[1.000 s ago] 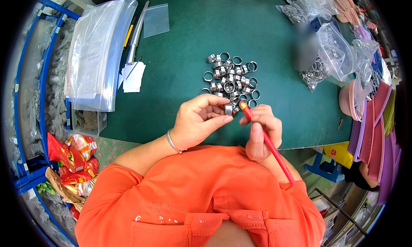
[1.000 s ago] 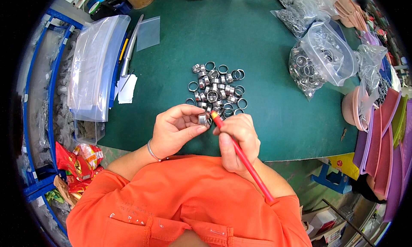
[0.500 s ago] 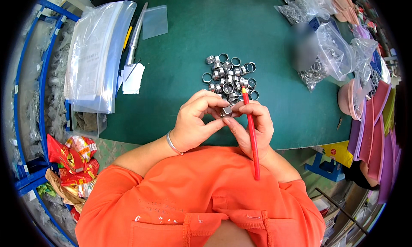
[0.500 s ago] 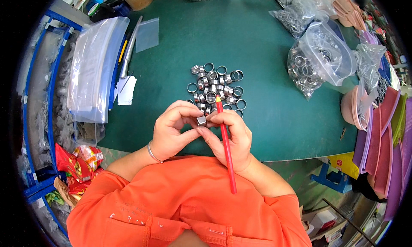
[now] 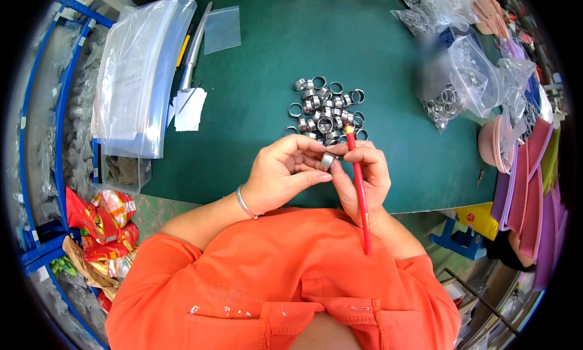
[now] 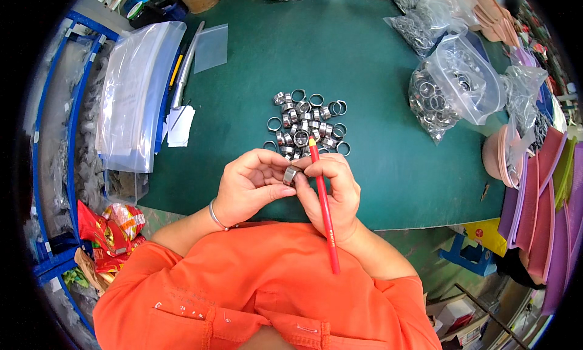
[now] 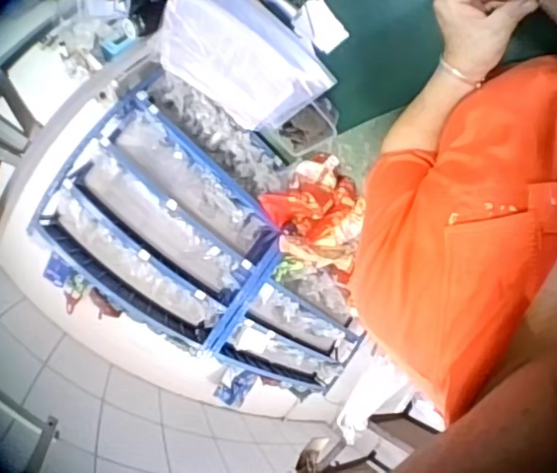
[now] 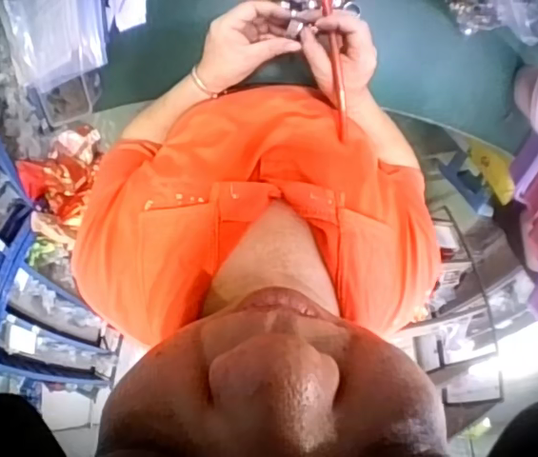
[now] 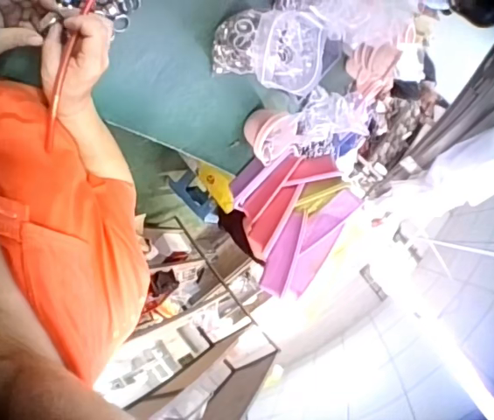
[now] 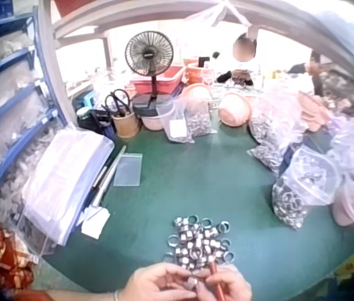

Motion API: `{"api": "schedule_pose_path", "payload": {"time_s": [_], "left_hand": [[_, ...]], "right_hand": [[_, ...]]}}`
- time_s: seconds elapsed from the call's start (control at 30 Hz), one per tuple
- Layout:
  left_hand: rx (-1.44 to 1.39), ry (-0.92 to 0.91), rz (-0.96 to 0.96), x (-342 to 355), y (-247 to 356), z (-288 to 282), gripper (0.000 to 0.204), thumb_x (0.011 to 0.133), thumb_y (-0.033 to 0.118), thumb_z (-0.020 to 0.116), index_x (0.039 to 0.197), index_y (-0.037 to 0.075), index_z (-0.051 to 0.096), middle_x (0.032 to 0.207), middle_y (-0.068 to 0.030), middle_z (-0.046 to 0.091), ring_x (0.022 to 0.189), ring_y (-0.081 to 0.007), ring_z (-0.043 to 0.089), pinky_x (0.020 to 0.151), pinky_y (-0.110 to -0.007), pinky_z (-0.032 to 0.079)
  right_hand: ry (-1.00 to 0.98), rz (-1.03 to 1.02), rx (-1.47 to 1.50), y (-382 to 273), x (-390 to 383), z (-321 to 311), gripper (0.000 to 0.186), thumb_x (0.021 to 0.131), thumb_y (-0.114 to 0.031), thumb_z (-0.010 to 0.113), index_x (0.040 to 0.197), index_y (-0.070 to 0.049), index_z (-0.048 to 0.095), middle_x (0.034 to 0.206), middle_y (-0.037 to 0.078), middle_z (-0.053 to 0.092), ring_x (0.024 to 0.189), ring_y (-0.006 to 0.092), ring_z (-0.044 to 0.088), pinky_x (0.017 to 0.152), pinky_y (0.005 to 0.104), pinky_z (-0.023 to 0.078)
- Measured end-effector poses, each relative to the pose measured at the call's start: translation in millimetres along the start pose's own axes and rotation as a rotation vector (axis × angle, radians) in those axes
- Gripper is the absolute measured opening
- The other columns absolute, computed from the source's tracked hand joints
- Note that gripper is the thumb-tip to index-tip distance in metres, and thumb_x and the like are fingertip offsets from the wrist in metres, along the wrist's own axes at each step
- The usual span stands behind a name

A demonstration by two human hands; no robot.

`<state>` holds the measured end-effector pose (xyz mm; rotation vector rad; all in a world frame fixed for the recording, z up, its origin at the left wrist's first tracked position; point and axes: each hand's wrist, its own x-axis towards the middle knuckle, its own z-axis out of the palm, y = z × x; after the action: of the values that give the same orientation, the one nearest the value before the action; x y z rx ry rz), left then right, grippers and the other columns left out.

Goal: The person uses a red cleaning tool to wipe the inner surface of several metal rings one at a time, picking them up from a pile and returning them to the table.

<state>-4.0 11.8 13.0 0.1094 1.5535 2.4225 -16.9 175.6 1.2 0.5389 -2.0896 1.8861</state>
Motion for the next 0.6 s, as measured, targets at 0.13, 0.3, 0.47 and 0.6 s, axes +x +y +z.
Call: {"api": "schedule_pose_path", "payload": {"time_s": [0.13,0.3,0.47,0.6], "left_hand": [[-0.005,0.005,0.017,0.9,0.6,0.9,0.038,0.079,-0.011,0.068,0.113,-0.004,0.052,0.104,-0.011,0.061,0.094,-0.0181,0.064,0.083,-0.031,0.057],[0.142,-0.006,0.071,1.4,0.4,-2.0,0.042,0.076,-0.015,0.068,0.115,-0.005,0.054,0.11,-0.0132,0.058,0.098,-0.0219,0.064,0.085,-0.034,0.057],[0.187,0.019,0.165,3.4,-1.4,-0.5,0.04,0.075,-0.013,0.07,0.111,-0.003,0.057,0.101,-0.0087,0.059,0.091,-0.0166,0.064,0.079,-0.029,0.057],[0.135,0.034,0.108,2.0,-1.0,0.5,0.037,0.075,-0.012,0.07,0.108,-0.003,0.057,0.1,-0.0084,0.058,0.09,-0.0163,0.064,0.079,-0.029,0.057]], "right_hand": [[0.005,0.025,0.0,-3.3,1.4,0.7,0.028,0.071,0.013,0.068,0.089,-0.004,0.054,0.09,0.012,0.068,0.085,0.0221,0.062,0.074,0.0314,0.051],[0.005,0.023,0.011,-3.2,2.4,1.1,0.027,0.072,0.013,0.068,0.088,-0.004,0.056,0.09,0.012,0.067,0.085,0.0214,0.062,0.074,0.0305,0.051],[-0.012,0.002,-0.004,-2.1,2.9,-0.3,0.027,0.072,0.013,0.069,0.088,-0.004,0.056,0.091,0.011,0.067,0.085,0.0211,0.062,0.073,0.0302,0.051],[-0.02,0.01,-0.016,-2.3,2.2,-0.5,0.027,0.072,0.013,0.069,0.088,-0.004,0.056,0.091,0.011,0.067,0.085,0.0209,0.062,0.073,0.0302,0.051]]}}
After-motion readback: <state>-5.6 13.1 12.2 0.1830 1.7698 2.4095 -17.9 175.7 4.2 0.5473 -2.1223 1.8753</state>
